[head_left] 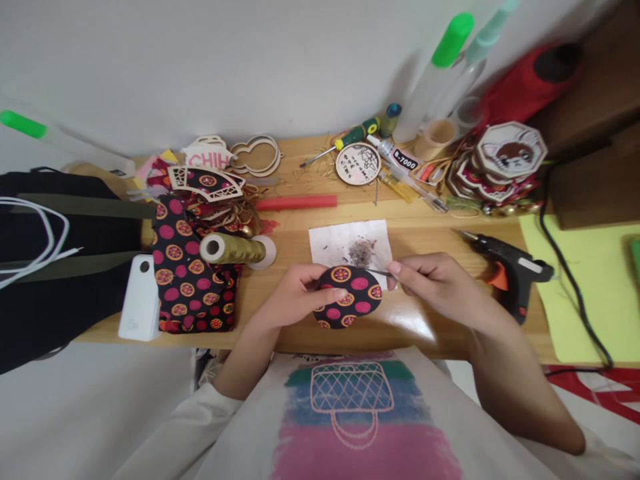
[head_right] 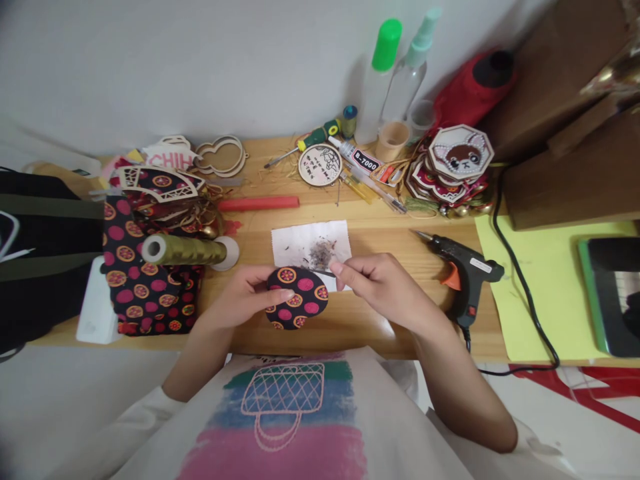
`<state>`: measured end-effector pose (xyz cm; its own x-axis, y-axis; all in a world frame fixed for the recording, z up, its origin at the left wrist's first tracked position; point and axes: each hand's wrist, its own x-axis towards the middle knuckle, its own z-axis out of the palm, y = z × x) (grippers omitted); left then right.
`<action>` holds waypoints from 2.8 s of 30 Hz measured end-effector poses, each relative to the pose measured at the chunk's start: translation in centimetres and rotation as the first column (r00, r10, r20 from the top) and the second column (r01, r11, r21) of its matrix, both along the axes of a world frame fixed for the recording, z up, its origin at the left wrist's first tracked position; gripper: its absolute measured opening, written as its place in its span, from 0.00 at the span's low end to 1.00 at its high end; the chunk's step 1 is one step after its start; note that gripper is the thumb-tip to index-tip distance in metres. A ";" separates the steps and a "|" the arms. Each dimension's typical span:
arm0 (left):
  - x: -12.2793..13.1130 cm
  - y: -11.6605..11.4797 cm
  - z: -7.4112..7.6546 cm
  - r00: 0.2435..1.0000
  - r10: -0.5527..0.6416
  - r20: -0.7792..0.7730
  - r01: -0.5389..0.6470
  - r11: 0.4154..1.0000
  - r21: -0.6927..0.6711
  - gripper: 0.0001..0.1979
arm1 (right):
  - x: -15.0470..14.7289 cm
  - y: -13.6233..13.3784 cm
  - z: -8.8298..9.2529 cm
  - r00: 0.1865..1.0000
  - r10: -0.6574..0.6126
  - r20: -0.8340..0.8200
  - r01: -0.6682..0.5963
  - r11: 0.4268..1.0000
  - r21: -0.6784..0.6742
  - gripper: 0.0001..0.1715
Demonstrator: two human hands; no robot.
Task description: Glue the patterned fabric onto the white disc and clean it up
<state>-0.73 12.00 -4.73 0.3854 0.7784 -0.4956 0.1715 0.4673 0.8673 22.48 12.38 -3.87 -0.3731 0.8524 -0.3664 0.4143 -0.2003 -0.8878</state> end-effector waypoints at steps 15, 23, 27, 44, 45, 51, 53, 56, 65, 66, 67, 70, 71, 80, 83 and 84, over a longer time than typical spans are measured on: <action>0.0 0.0 -0.1 1.000 0.003 -0.019 -0.003 1.000 -0.003 0.14 | 0.2 0.0 -0.3 0.998 -0.046 0.039 0.044 0.998 0.038 0.27; 0.1 0.0 -0.1 1.000 -0.013 -0.004 0.013 1.000 0.015 0.12 | -0.2 0.1 0.0 1.000 0.015 0.000 -0.015 1.000 0.007 0.27; 0.0 0.1 -0.1 0.999 -0.037 0.006 0.037 0.999 0.014 0.12 | -0.2 0.2 0.1 1.000 0.026 -0.009 -0.026 1.000 -0.017 0.28; -1.3 -0.9 -0.2 0.998 -0.034 0.060 0.029 0.996 0.079 0.09 | -1.4 -0.6 0.3 1.000 0.013 0.013 -0.013 0.999 0.032 0.29; -1.3 -1.0 -0.2 0.998 -0.024 0.065 0.019 0.997 0.073 0.09 | -1.4 -0.7 0.2 1.000 0.011 0.016 -0.012 0.999 0.043 0.29; -1.1 -1.6 -1.1 0.992 0.003 0.123 -0.007 1.000 0.029 0.09 | -1.3 -1.3 -0.5 0.997 0.004 0.074 -0.011 0.995 0.096 0.29; -1.0 -1.7 -1.4 0.993 0.009 0.120 -0.010 1.000 0.015 0.10 | -1.2 -1.4 -0.6 0.998 -0.002 0.065 -0.006 0.994 0.111 0.30; -1.0 -1.9 -1.6 0.995 0.011 0.099 -0.011 1.000 -0.003 0.12 | -1.1 -1.6 -0.7 0.998 -0.018 0.063 0.010 0.993 0.122 0.32; -0.5 -2.6 -1.0 0.997 -0.031 0.073 0.031 1.000 0.003 0.14 | -0.3 -2.6 -1.1 0.999 0.031 -0.017 -0.030 0.998 0.050 0.32; -0.4 -2.6 -0.9 0.997 -0.036 0.070 0.036 0.999 0.004 0.14 | -0.3 -2.5 -1.0 0.999 0.038 -0.027 -0.037 0.998 0.054 0.32; -0.4 -2.6 -0.8 0.997 -0.041 0.068 0.041 0.999 0.008 0.13 | -0.3 -2.5 -0.9 0.998 0.043 -0.034 -0.041 0.998 0.057 0.32; -0.2 -2.3 -0.6 0.996 -0.057 0.075 0.055 0.998 0.018 0.13 | -0.3 -2.2 -0.7 0.999 0.045 -0.031 -0.043 0.998 0.051 0.32; -0.2 -2.1 -0.5 0.995 -0.059 0.082 0.058 0.998 0.022 0.12 | -0.2 -2.1 -0.6 0.999 0.041 -0.023 -0.040 0.998 0.051 0.32; -0.1 -0.8 -0.9 0.990 -0.088 0.113 0.085 0.996 0.037 0.10 | -0.1 -1.0 -0.6 1.000 0.022 -0.001 -0.022 0.998 0.056 0.31; -0.5 -0.5 -1.1 0.992 -0.084 0.096 0.081 0.996 0.033 0.11 | -0.5 -0.5 -0.5 1.000 0.027 0.010 -0.027 0.999 0.035 0.32; -0.6 -0.4 -1.1 0.993 -0.076 0.088 0.074 0.997 0.029 0.11 | -0.7 -0.3 -0.4 0.999 0.030 0.011 -0.030 0.999 0.021 0.33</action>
